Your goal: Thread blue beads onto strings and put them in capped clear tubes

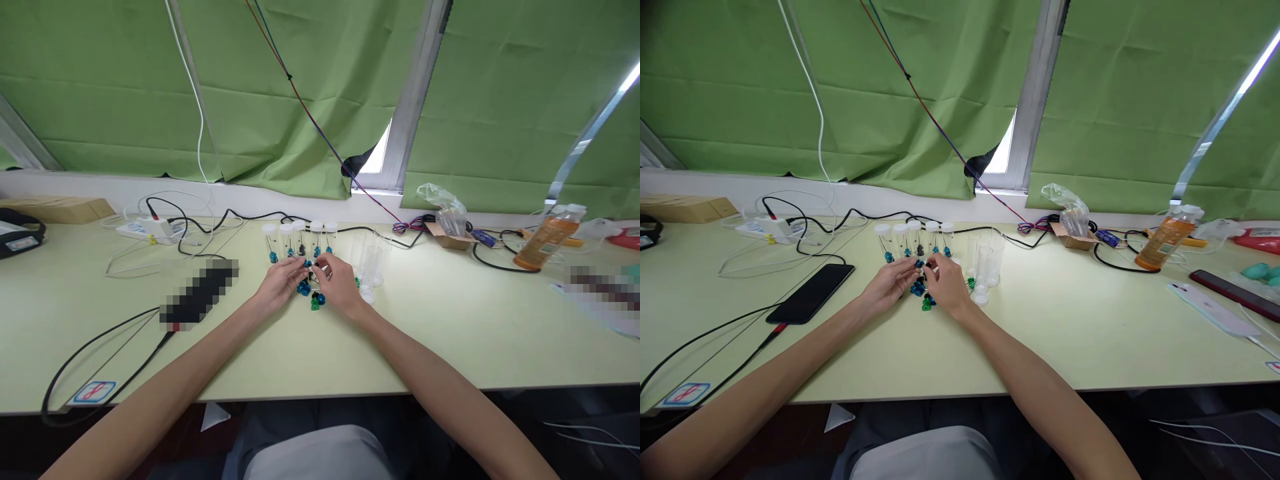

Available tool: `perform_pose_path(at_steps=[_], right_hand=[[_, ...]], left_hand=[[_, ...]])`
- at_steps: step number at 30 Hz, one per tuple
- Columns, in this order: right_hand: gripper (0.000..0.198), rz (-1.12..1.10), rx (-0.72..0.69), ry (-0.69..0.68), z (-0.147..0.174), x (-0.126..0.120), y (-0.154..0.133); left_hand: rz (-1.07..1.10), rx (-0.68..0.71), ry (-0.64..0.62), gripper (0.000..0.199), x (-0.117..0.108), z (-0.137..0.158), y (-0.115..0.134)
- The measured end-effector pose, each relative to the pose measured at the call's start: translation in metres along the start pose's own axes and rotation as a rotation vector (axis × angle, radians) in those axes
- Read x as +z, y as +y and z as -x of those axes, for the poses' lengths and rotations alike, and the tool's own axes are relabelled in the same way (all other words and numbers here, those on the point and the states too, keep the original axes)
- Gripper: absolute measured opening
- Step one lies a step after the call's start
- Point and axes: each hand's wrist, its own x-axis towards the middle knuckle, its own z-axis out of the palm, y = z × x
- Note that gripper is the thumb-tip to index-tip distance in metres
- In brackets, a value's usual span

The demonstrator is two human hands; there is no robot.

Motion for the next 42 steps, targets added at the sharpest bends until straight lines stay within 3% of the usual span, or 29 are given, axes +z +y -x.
perform_pose_path(at_steps=[16,20,26,30,42], right_hand=[[0.012,-0.046,0.003,0.04,-0.0002,0.0021,0.0024],[0.013,-0.136,0.093,0.055,-0.0015,0.0018,0.0004],[0.017,-0.441,0.317,0.013,-0.0039,0.0012,0.001],[0.021,-0.588,0.377,-0.003,-0.0051,0.0027,0.0045],[0.021,-0.588,0.426,-0.009,-0.0062,0.0057,0.0094]], left_hand=[[-0.028,0.05,-0.027,0.01,0.0017,0.0056,0.0036],[-0.056,0.069,-0.034,0.02,0.0017,0.0061,0.0036],[-0.129,0.148,-0.088,0.034,-0.0001,0.0036,0.0011],[-0.172,0.183,-0.117,0.037,-0.0013,0.0027,0.0],[-0.251,0.193,-0.098,0.041,0.0025,0.0066,0.0008]])
